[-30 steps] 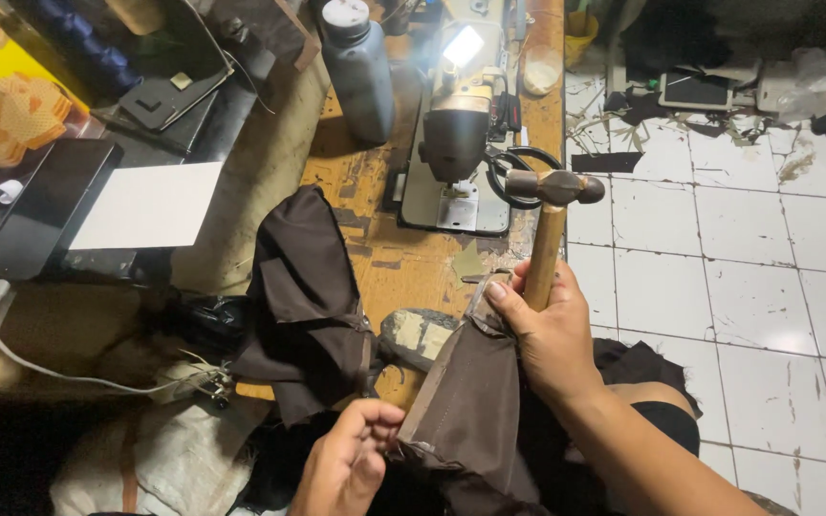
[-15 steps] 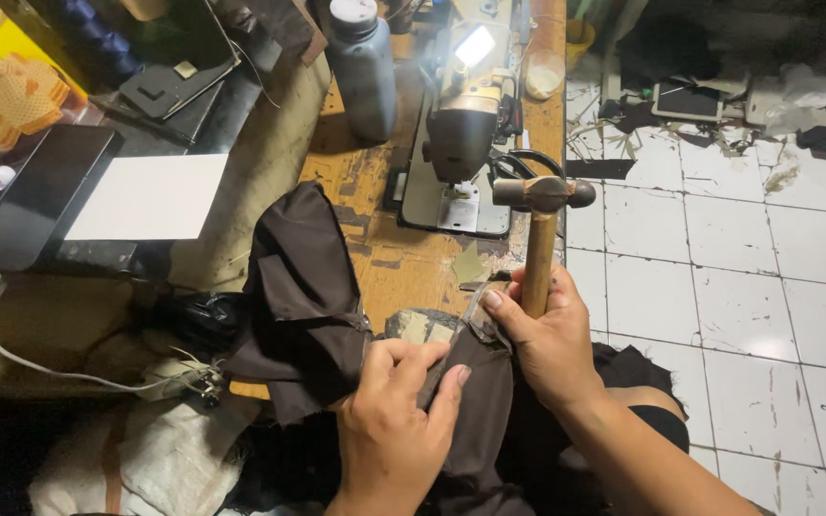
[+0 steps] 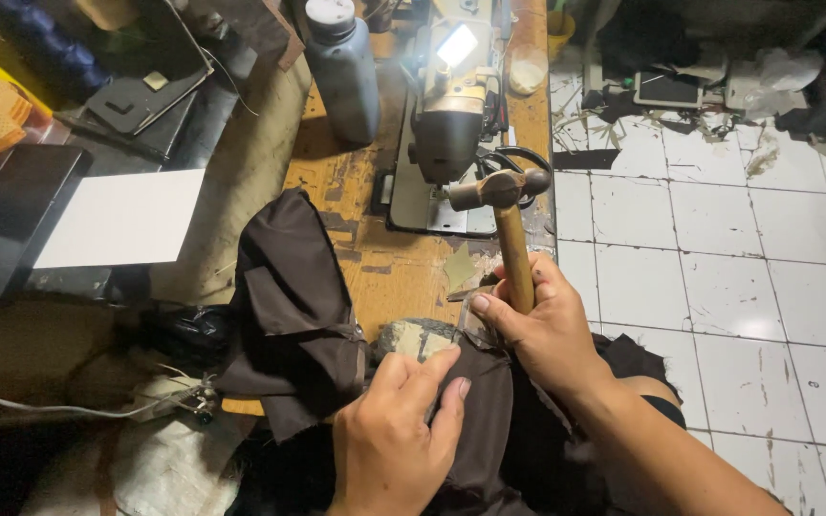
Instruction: Hammering a seam on a piece of dark brown leather to flatten it on a workshop table.
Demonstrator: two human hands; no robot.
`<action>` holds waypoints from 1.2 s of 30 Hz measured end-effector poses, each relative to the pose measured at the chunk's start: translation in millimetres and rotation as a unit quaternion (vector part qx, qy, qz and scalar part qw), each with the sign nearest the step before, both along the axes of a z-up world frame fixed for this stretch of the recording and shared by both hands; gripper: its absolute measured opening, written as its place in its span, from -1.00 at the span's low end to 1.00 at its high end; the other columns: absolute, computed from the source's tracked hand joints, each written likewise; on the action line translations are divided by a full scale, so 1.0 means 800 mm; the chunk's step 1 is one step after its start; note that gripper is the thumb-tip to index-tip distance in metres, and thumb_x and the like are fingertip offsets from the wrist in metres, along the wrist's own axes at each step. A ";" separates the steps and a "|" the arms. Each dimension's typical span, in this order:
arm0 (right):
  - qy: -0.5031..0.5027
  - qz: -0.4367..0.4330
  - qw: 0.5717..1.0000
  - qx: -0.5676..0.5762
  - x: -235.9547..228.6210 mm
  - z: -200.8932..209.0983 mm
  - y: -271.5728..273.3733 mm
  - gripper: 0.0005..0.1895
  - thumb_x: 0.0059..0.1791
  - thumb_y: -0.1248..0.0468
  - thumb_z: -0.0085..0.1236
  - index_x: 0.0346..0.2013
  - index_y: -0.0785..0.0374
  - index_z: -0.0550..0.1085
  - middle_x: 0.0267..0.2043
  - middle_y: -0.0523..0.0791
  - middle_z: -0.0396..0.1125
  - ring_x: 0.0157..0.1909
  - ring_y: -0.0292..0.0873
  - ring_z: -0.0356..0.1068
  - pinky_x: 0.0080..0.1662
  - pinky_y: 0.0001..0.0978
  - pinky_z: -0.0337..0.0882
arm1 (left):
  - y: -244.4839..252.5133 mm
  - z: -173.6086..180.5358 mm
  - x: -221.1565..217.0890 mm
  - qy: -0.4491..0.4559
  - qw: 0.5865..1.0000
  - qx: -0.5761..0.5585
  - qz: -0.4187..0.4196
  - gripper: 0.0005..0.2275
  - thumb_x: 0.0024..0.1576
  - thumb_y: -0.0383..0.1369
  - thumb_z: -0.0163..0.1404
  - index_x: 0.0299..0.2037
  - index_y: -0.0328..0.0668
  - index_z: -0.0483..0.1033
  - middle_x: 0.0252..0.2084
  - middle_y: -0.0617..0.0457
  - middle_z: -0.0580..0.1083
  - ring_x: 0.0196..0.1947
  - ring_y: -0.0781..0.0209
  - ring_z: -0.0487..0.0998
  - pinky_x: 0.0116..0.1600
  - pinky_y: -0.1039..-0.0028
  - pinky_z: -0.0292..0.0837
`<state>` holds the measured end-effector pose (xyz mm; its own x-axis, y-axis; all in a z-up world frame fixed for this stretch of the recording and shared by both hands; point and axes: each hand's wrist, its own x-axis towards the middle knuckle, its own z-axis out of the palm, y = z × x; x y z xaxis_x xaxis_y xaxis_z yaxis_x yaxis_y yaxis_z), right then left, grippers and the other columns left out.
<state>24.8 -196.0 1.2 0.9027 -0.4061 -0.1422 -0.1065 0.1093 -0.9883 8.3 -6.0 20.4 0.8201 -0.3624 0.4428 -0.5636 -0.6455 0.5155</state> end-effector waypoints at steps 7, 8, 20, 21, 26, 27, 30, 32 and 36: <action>0.001 0.002 0.988 -0.154 -0.035 0.021 -0.025 -0.78 0.02 0.21 0.21 -0.10 0.22 0.46 -0.37 -0.23 0.23 -0.40 -0.36 0.15 -0.31 -0.52 0.20 | -0.004 -0.008 -0.004 -0.038 0.999 -0.011 0.019 -0.75 0.09 -0.20 0.16 -0.02 0.18 0.64 -0.39 0.22 0.38 -0.57 0.14 0.51 -0.51 0.29 0.41; -0.009 0.012 0.975 -0.220 -0.047 0.031 -0.027 -0.69 0.01 0.21 0.18 0.01 0.23 0.46 -0.27 -0.20 0.35 -0.29 -0.35 0.28 -0.21 -0.51 0.31 | -0.005 -0.009 -0.004 -0.040 0.999 -0.006 0.025 -0.76 0.09 -0.19 0.16 -0.04 0.21 0.63 -0.38 0.23 0.38 -0.57 0.14 0.50 -0.52 0.28 0.41; -0.142 0.103 0.793 -0.583 -0.129 0.034 -0.039 -0.39 -0.09 0.28 0.33 0.23 0.21 0.36 -0.23 -0.21 0.52 -0.46 -0.24 0.45 -0.38 -0.44 0.47 | -0.004 -0.008 -0.003 -0.069 0.997 -0.010 0.013 -0.75 0.10 -0.23 0.17 -0.01 0.16 0.63 -0.41 0.21 0.32 -0.53 0.17 0.46 -0.49 0.29 0.40; -0.146 0.106 0.792 -0.583 -0.129 0.033 -0.038 -0.40 -0.08 0.28 0.32 0.24 0.21 0.35 -0.28 -0.21 0.51 -0.47 -0.23 0.42 -0.39 -0.43 0.46 | -0.004 -0.008 -0.003 -0.072 0.997 -0.006 0.014 -0.76 0.11 -0.23 0.15 -0.02 0.15 0.63 -0.41 0.20 0.32 -0.53 0.15 0.46 -0.49 0.28 0.40; -0.155 0.114 0.783 -0.592 -0.127 0.036 -0.037 -0.39 -0.06 0.29 0.30 0.27 0.22 0.32 -0.31 -0.15 0.44 -0.49 -0.19 0.36 -0.41 -0.39 0.40 | -0.003 -0.009 -0.002 -0.072 0.997 -0.002 0.012 -0.76 0.10 -0.22 0.16 -0.02 0.15 0.63 -0.40 0.20 0.34 -0.54 0.14 0.47 -0.51 0.27 0.40; -0.153 0.116 0.784 -0.591 -0.127 0.038 -0.036 -0.39 -0.05 0.29 0.29 0.28 0.21 0.33 -0.45 -0.17 0.37 -0.54 -0.18 0.28 -0.46 -0.38 0.34 | -0.003 -0.008 -0.002 -0.073 0.997 0.002 0.014 -0.76 0.10 -0.21 0.16 -0.02 0.16 0.63 -0.40 0.20 0.34 -0.54 0.15 0.46 -0.51 0.27 0.40; -0.163 0.110 0.760 -0.619 -0.125 0.055 -0.030 -0.44 0.00 0.26 0.25 0.28 0.17 0.35 -0.50 -0.22 0.25 -0.57 -0.23 0.14 -0.48 -0.42 0.24 | -0.004 -0.007 -0.003 -0.079 0.997 -0.015 0.019 -0.78 0.07 -0.24 0.20 -0.07 0.12 0.64 -0.41 0.22 0.33 -0.60 0.15 0.44 -0.54 0.30 0.37; -0.165 0.098 0.747 -0.637 -0.127 0.049 -0.030 -0.45 0.01 0.26 0.25 0.29 0.14 0.35 -0.51 -0.22 0.20 -0.57 -0.23 0.09 -0.49 -0.41 0.20 | -0.004 -0.007 -0.003 -0.082 0.996 -0.014 0.018 -0.78 0.08 -0.24 0.20 -0.07 0.11 0.64 -0.41 0.22 0.33 -0.59 0.16 0.44 -0.53 0.31 0.38; -0.185 0.069 0.736 -0.648 -0.125 0.047 -0.028 -0.48 0.02 0.27 0.27 0.28 0.14 0.38 -0.52 -0.24 0.15 -0.56 -0.25 0.03 -0.48 -0.46 0.15 | -0.004 -0.007 -0.003 -0.087 0.996 -0.002 0.022 -0.77 0.08 -0.24 0.19 -0.05 0.14 0.64 -0.41 0.21 0.34 -0.54 0.15 0.46 -0.50 0.28 0.39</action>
